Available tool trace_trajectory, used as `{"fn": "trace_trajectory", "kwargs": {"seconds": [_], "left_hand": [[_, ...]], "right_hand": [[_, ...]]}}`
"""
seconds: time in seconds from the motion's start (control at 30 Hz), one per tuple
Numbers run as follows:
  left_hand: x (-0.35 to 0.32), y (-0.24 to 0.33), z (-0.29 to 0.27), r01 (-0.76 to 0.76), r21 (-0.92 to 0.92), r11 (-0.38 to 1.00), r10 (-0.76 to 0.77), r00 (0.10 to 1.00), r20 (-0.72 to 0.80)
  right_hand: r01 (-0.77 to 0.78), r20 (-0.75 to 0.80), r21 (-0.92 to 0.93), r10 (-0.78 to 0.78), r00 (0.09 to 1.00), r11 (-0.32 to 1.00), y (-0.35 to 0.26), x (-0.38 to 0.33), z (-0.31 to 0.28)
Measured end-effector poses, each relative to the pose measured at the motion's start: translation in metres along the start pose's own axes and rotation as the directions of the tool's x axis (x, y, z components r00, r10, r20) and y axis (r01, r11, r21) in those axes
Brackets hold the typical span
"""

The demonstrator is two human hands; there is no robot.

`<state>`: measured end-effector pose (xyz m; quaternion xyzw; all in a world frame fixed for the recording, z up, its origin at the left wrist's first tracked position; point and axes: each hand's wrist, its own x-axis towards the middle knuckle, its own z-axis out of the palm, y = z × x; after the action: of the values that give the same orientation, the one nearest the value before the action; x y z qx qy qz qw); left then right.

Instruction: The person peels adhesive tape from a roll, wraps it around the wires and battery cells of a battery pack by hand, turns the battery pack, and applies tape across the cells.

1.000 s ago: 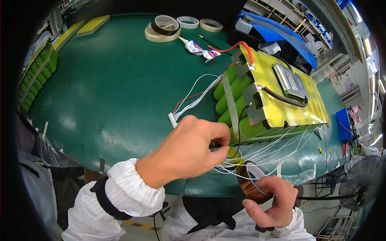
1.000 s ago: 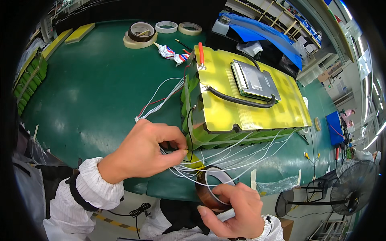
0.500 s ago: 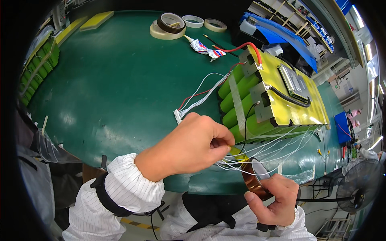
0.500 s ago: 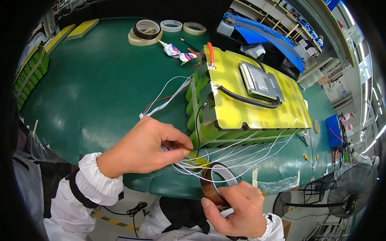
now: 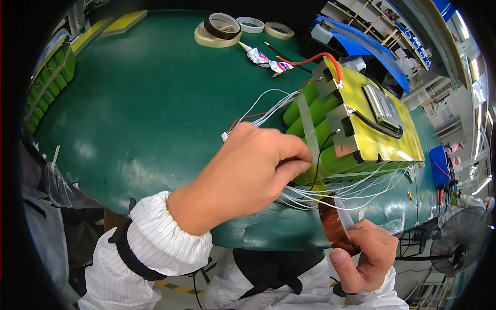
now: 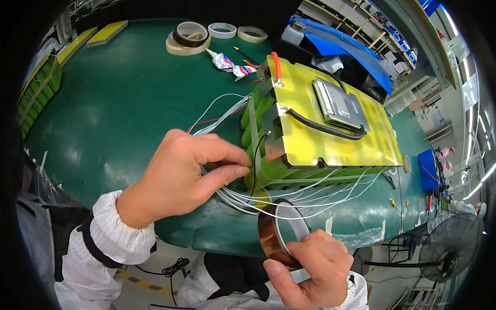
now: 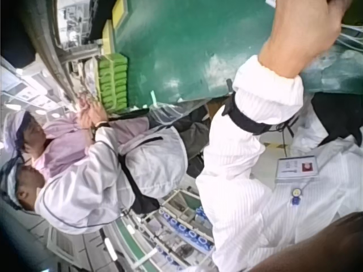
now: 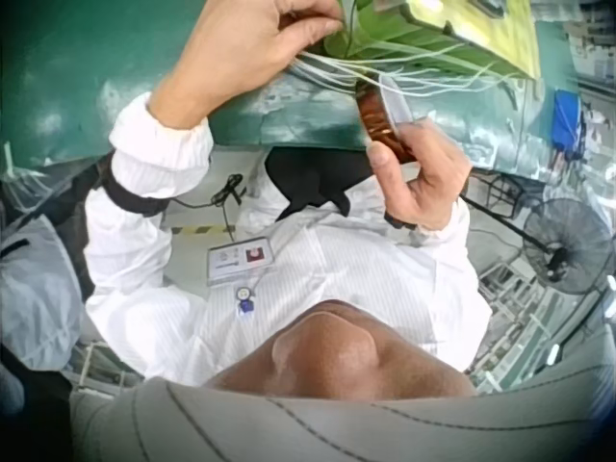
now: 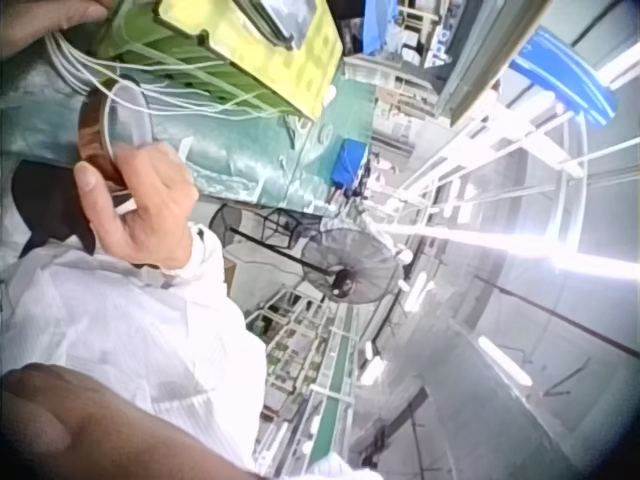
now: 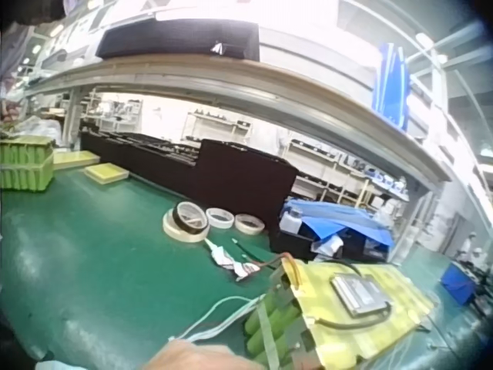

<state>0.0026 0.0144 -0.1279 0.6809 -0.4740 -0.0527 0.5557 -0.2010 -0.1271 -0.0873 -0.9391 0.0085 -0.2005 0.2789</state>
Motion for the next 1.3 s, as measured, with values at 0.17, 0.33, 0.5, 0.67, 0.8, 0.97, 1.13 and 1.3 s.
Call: {"fn": "trace_trajectory", "kwargs": {"seconds": [0.17, 0.33, 0.5, 0.67, 0.8, 0.97, 1.13, 1.3], "left_hand": [[0.004, -0.002, -0.004, 0.029, -0.055, 0.998, -0.030, 0.999, -0.016], [0.012, -0.008, -0.001, 0.058, -0.146, 0.988, -0.056, 0.998, 0.021], [0.014, -0.013, 0.004, 0.088, -0.257, 0.962, -0.080, 0.996, 0.041], [0.015, -0.011, 0.002, 0.152, -0.267, 0.952, -0.135, 0.987, 0.081], [0.015, -0.014, 0.005, 0.104, -0.273, 0.956, -0.091, 0.994, 0.058], [0.014, -0.014, 0.005, 0.121, -0.269, 0.956, -0.106, 0.992, 0.069], [0.013, -0.015, 0.006, 0.112, -0.261, 0.959, -0.099, 0.993, 0.063], [0.013, -0.015, 0.008, 0.126, -0.281, 0.951, -0.114, 0.992, 0.059]], "right_hand": [[0.009, -0.011, -0.029, -0.010, 1.000, 1.000, -0.008, 0.004, 0.006], [0.063, -0.020, -0.108, -0.066, 0.998, 0.992, -0.012, 0.008, 0.009], [0.102, -0.022, -0.112, -0.105, 0.994, 0.988, -0.010, 0.011, 0.012], [0.107, -0.036, -0.098, -0.110, 0.993, 0.989, -0.007, 0.009, 0.015], [0.138, -0.027, -0.079, -0.140, 0.990, 0.987, -0.007, 0.008, 0.016], [0.125, -0.002, -0.086, -0.126, 0.992, 0.988, -0.008, 0.008, 0.018], [0.137, -0.006, -0.083, -0.138, 0.990, 0.987, -0.007, 0.007, 0.018], [0.117, 0.002, -0.075, -0.117, 0.993, 0.990, -0.007, 0.006, 0.018]]}}
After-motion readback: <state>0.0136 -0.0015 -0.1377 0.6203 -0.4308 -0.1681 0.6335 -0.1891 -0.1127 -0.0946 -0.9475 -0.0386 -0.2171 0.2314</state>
